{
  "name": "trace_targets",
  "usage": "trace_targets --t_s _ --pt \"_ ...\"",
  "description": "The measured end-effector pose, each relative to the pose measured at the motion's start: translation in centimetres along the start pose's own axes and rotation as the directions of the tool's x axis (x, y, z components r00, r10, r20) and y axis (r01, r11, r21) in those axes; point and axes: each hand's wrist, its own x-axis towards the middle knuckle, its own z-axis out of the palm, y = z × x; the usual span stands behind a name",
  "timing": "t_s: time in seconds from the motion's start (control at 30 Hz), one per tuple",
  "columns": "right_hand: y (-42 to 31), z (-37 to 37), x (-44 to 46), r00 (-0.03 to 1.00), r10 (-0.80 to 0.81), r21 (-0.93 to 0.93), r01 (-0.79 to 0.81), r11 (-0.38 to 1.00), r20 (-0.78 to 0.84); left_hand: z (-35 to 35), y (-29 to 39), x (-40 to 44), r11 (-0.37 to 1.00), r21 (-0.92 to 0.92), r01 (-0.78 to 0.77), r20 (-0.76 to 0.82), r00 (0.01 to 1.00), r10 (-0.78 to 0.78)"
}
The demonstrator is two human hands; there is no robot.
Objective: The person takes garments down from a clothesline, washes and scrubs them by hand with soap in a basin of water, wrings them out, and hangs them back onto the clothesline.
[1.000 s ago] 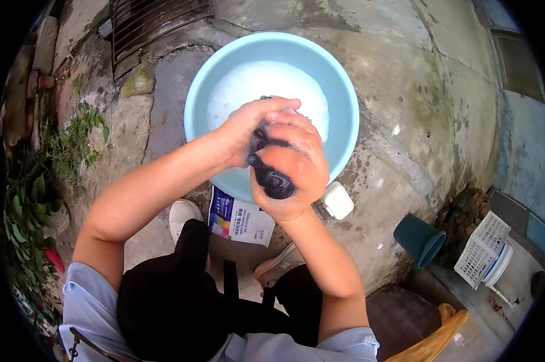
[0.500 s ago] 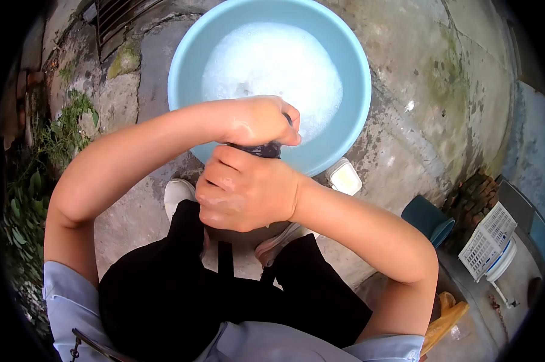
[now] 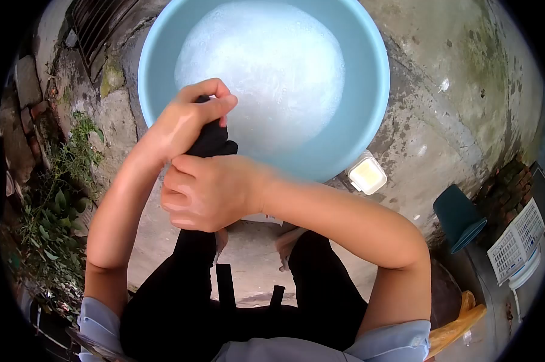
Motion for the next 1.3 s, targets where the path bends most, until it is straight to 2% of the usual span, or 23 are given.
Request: trace_targets --t_s 0.03,0.07,0.1,0.17,0.23,0.3,0.37,0.43,0.5,0.53,0.57,0.63,0.7,0.77,0.8,0.9,0.93,0.97,1.07,1.13,1.17,1.23,1.3 --pt "0.3 -0.2 0.0 0.952 0.074 0.03 -0.068 0.997 -0.297 -0.8 1.1 -1.0 0.974 -0.211 0.084 -0.004 0.996 -0.087" --pt "0.2 -1.0 0.0 0.877 0.194 0.032 -0.2 0.979 -0.44 -0.4 2.0 -2.3 0.939 -0.332 0.092 -0.057 0.991 -0.118" --pt "-0.3 -1.5 -0.2 0.786 0.379 0.149 -0.352 0.924 -0.488 -0.5 1.5 -2.9 0.953 -0.29 0.092 -0.094 0.988 -0.124" --pt "-1.7 -2.2 -0.4 0.493 0.706 0.421 -0.573 0.703 -0.508 1.6 1.6 -4.4 0.879 -0.477 -0.01 -0.226 0.968 -0.112" --pt "-2.4 -2.2 -1.4 0.332 0.813 0.606 -0.546 0.579 -0.478 2.0 1.2 -5.9 0.946 -0.316 -0.07 -0.316 0.948 -0.035" --pt "-4.3 -3.6 -1.7 0.217 0.948 0.83 -0.465 0.309 -0.231 3.1 2.9 -8.5 0.894 -0.434 -0.108 -0.312 0.95 -0.036" --pt "-6.0 -4.2 -1.6 0.174 0.949 0.845 -0.433 0.313 -0.263 2.9 3.9 -11.6 0.867 -0.467 -0.173 -0.189 0.978 0.093" --pt "-8.7 -5.7 -0.2 0.135 0.949 0.873 -0.373 0.315 -0.284 2.8 5.6 -14.6 0.916 -0.364 -0.169 -0.134 0.983 0.128" --pt "-11.9 -8.2 1.8 0.043 0.997 0.948 -0.31 0.067 -0.057 3.0 7.2 -18.0 0.962 -0.157 -0.226 -0.08 0.973 0.215" --pt "-13.7 -9.3 3.2 -0.109 0.991 0.962 -0.27 0.05 -0.082 3.5 8.7 -19.6 0.974 -0.11 -0.199 -0.048 0.98 0.195" --pt "-15.3 -10.3 3.8 -0.078 0.978 0.85 -0.511 0.129 -0.195 4.0 9.8 -21.4 0.972 -0.085 -0.221 -0.043 0.975 0.218" --pt "-18.3 -12.9 4.9 -0.085 0.969 0.809 -0.57 0.143 -0.231 5.8 12.7 -24.8 0.98 -0.106 -0.169 -0.019 0.986 0.168" --pt "-21.2 -17.6 6.3 -0.188 0.976 0.862 -0.507 -0.004 -0.106 7.2 15.7 -28.0 0.989 -0.109 -0.096 -0.03 0.995 0.093" --pt "-23.9 -21.3 7.6 -0.209 0.96 0.873 -0.483 0.064 -0.186 8.5 19.3 -31.0 0.996 0.013 -0.092 0.073 0.993 0.091" --pt "-25.4 -23.7 8.5 -0.213 0.965 0.851 -0.525 0.019 -0.153 9.3 21.7 -33.1 0.999 0.02 -0.042 0.078 0.996 0.041" --pt "-29.6 -30.9 12.5 -0.22 0.969 0.834 -0.551 -0.032 -0.108 10.3 27.1 -39.0 0.991 -0.051 -0.12 0.14 0.982 0.126" --pt "-31.3 -33.6 13.8 -0.222 0.964 0.808 -0.589 -0.011 -0.148 11.2 29.1 -41.1 0.983 -0.11 -0.145 0.144 0.977 0.16" --pt "-32.7 -35.7 15.1 -0.216 0.958 0.783 -0.622 0.014 -0.19 11.9 31.4 -43.3 0.946 -0.306 -0.107 0.161 0.973 0.162" --pt "-36.8 -42.5 18.9 -0.196 0.929 0.801 -0.581 0.148 -0.313 12.8 38.1 -50.6 0.972 -0.203 -0.118 0.142 0.979 0.148" --pt "-39.9 -46.8 22.4 -0.249 0.968 0.999 0.046 -0.019 0.029 12.8 41.6 -54.3 0.963 -0.228 -0.144 0.081 0.983 0.166" --pt "-41.7 -49.0 24.0 -0.235 0.972 1.0 0.023 -0.001 0.006 13.0 43.2 -56.2 0.956 -0.254 -0.147 0.056 0.984 0.167" --pt "-44.4 -52.5 27.0 -0.063 0.991 0.925 0.371 -0.086 0.117 13.1 45.7 -59.2 0.925 -0.315 -0.212 0.024 0.973 0.231" --pt "-46.6 -54.5 29.3 0.027 0.995 0.92 0.379 -0.097 0.093 13.1 47.6 -62.3 0.91 -0.3 -0.285 0.014 0.953 0.303"
